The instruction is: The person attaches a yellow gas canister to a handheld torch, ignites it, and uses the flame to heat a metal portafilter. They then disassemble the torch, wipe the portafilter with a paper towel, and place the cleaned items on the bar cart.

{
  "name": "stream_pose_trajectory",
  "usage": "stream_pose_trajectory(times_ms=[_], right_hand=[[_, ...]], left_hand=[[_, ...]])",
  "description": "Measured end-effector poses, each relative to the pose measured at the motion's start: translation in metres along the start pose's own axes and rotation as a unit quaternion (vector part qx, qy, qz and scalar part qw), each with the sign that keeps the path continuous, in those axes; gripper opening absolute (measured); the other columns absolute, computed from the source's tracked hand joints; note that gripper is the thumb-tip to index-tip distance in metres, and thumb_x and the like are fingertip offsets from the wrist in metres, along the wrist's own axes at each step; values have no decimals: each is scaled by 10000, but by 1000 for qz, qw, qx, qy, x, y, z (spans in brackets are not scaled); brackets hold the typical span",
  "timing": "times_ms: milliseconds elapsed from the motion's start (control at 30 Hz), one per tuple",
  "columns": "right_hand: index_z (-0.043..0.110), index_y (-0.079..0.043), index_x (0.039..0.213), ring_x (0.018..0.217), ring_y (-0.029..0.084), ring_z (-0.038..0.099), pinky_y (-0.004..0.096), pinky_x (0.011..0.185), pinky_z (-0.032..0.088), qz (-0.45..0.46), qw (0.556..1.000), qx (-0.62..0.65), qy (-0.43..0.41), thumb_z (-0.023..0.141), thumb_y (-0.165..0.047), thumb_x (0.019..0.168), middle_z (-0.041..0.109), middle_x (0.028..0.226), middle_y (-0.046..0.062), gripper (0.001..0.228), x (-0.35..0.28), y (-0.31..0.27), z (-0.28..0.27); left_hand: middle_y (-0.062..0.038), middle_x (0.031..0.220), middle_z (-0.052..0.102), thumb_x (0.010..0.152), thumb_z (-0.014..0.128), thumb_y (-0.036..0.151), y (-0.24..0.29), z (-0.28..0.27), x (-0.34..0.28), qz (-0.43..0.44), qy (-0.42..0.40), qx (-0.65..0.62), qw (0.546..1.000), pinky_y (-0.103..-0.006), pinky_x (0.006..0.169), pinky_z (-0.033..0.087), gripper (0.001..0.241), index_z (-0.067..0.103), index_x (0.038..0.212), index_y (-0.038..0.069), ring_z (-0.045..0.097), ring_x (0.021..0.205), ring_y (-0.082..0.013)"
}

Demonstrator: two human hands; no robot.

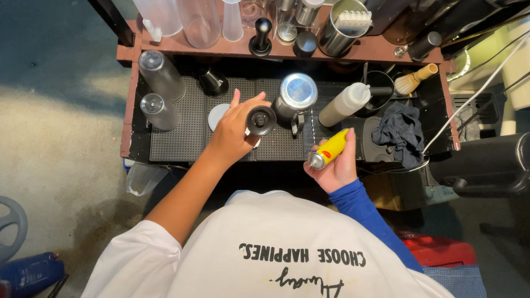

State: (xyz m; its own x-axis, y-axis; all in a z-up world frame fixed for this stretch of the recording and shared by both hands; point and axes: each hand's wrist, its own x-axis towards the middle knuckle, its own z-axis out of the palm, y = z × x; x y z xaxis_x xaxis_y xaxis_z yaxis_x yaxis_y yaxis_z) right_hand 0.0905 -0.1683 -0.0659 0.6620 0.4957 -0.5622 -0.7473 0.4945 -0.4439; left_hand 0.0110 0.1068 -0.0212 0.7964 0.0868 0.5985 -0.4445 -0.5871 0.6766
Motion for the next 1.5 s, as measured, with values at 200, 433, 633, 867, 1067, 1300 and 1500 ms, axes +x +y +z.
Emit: stream_pose_trajectory(times_ms=[200,433,633,867,1067,1300,1500], right_hand=[[563,-140,1182,923,231,700,445,812,575,29,998,-50,21,653,-494,928,697,1016,65,446,0,8,-4],[556,1,1209,985,282,732,465,838,599,-27,960,-277,-4,680,-317,925,721,1079,131,444,10,24,-19],[495,-8,1237,867,270,742,377,762,604,-160,702,-694,-22,826,-360,812,718,988,173,643,19,29,-15],[602,-117,1178,854,351,711,491,787,525,-156,295,-943,4,830,-412,786,752,935,127,541,41,34,33],[715,-180,974,949,295,678,521,960,394,-295,46,-954,-9,744,-215,898,721,925,82,89,91,41,65],[712,-152,1098,904,297,675,510,900,393,-270,110,-954,-68,775,-272,804,708,932,91,323,85,39,90],[693,-72,1102,937,300,672,477,885,440,-452,322,-814,-171,792,-229,816,695,965,105,341,11,16,132]], left_hand=[[-126,1083,748,925,741,98,-10,6,6,-323,106,-321,884,-401,967,540,280,633,1176,35,721,1028,-190],[-120,1048,725,1036,675,176,-47,-12,-6,-322,173,-418,831,-311,827,539,243,590,1158,-16,669,935,-170],[-126,1041,695,1009,634,263,-76,-42,-37,-443,277,-564,639,-372,902,584,234,574,1073,46,699,1017,-244],[-194,1098,688,1043,595,344,-107,-22,-103,-454,338,-697,440,-396,1018,580,373,565,1081,-26,691,1072,-286],[-199,1155,695,1018,570,406,-102,11,-116,-513,325,-686,402,-367,993,585,540,547,1240,-86,702,1102,-303],[-188,1174,694,1003,603,338,-55,2,-96,-516,236,-646,510,-383,940,596,419,557,1225,-14,693,1110,-273],[-135,1103,694,881,696,120,15,-16,-70,-253,44,-176,950,-399,924,540,281,646,1146,42,694,1019,-300]])
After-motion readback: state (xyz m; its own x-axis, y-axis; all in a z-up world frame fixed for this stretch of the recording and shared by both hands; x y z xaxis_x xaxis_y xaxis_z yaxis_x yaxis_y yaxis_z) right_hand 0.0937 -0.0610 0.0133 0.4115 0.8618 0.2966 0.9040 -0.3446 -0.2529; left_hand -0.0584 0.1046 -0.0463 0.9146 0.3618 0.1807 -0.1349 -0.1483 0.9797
